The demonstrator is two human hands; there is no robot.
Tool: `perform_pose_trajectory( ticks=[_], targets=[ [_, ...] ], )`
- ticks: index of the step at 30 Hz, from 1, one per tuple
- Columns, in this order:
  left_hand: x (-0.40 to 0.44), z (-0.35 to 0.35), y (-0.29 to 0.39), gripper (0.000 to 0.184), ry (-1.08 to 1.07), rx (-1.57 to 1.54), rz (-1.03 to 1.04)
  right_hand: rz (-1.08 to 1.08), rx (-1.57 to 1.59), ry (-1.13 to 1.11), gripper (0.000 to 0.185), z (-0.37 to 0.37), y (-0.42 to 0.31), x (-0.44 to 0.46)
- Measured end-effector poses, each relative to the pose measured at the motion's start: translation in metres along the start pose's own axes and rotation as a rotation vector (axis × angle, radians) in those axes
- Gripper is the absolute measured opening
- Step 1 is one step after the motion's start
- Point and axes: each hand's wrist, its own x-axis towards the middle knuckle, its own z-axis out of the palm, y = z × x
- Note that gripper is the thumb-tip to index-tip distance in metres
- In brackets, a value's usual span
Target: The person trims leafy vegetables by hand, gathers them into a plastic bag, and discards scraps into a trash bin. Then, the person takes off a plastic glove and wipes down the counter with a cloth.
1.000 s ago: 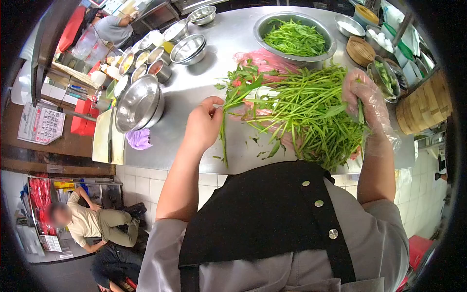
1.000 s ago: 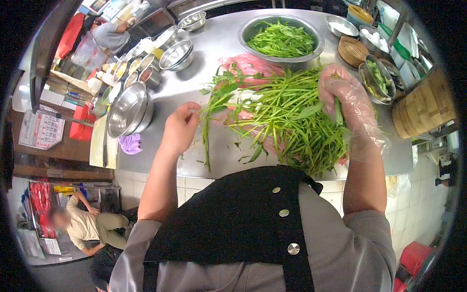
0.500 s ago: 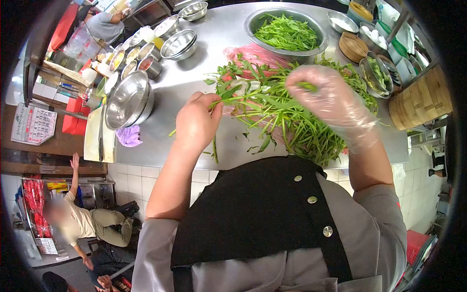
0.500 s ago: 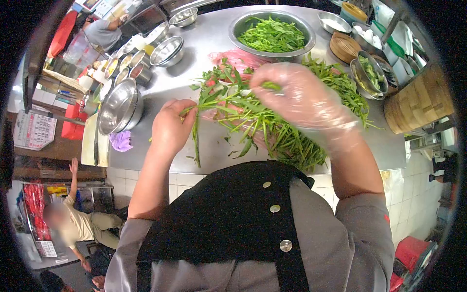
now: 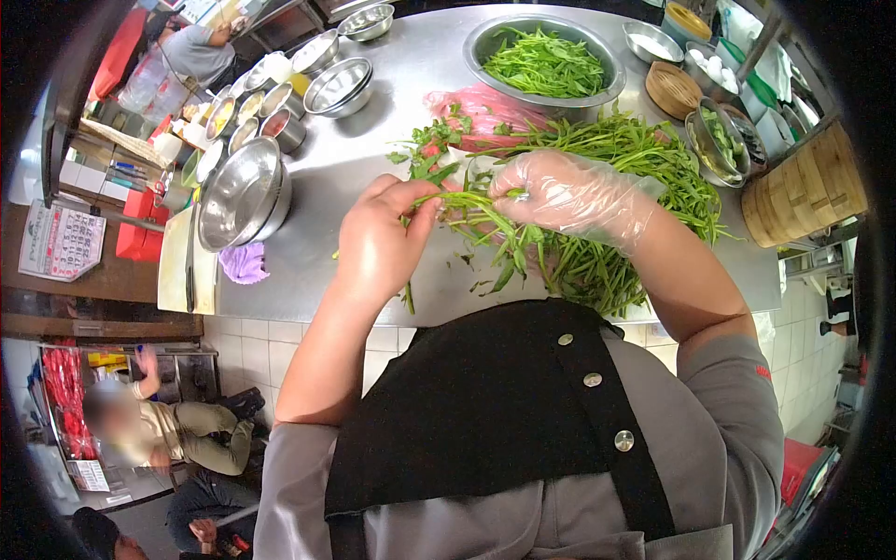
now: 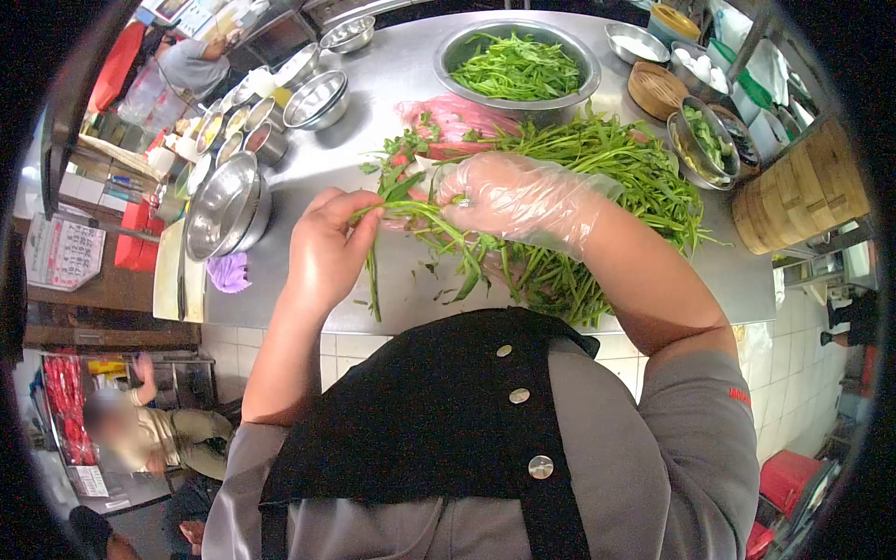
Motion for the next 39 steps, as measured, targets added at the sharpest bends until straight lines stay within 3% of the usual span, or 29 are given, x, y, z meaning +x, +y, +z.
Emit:
perform_pose_trajectory(
  ticks=[4,10,13,19,20,23,27,28,32,39],
  targets=[
    [0.001,0.003,0.0,0.014,-0.029,-0.061,-0.034,0.027,0.171,0.036,0.023,0.003,0.006,-0.002],
    [0.003,0.006,0.004,0.014,-0.038,-0.062,-0.018,0.066,0.164,0.112,0.017,0.004,0.002,-0.003],
    [0.003,0.005,0.005,0.013,-0.031,-0.065,0.007,0.206,0.38,0.129,0.014,0.006,-0.003,-0.003],
    [-0.001,0.005,-0.002,0.013,-0.015,-0.052,0.013,0.162,0.643,0.41,0.016,0.018,0.019,0.003],
    [-0.001,0.005,-0.005,0.013,-0.01,-0.044,0.013,0.27,0.637,0.338,0.012,0.011,0.024,0.002],
    [-0.003,0.003,-0.01,0.013,-0.033,-0.066,-0.05,0.257,0.576,0.34,0.012,-0.015,0.004,-0.012],
    [-0.004,0.006,-0.006,0.013,-0.095,-0.097,0.004,-0.022,0.345,0.241,0.019,-0.012,0.011,-0.004],
    [-0.004,0.007,-0.004,0.013,-0.11,-0.101,0.013,0.029,0.243,0.178,0.02,-0.013,-0.001,-0.005],
    [-0.004,0.008,0.002,0.013,-0.128,-0.123,0.04,-0.138,0.286,0.085,0.021,0.018,0.007,0.011],
    [-0.007,0.009,0.001,0.014,-0.116,-0.116,-0.01,-0.042,0.458,-0.044,0.017,0.025,0.0,0.012]
  ],
)
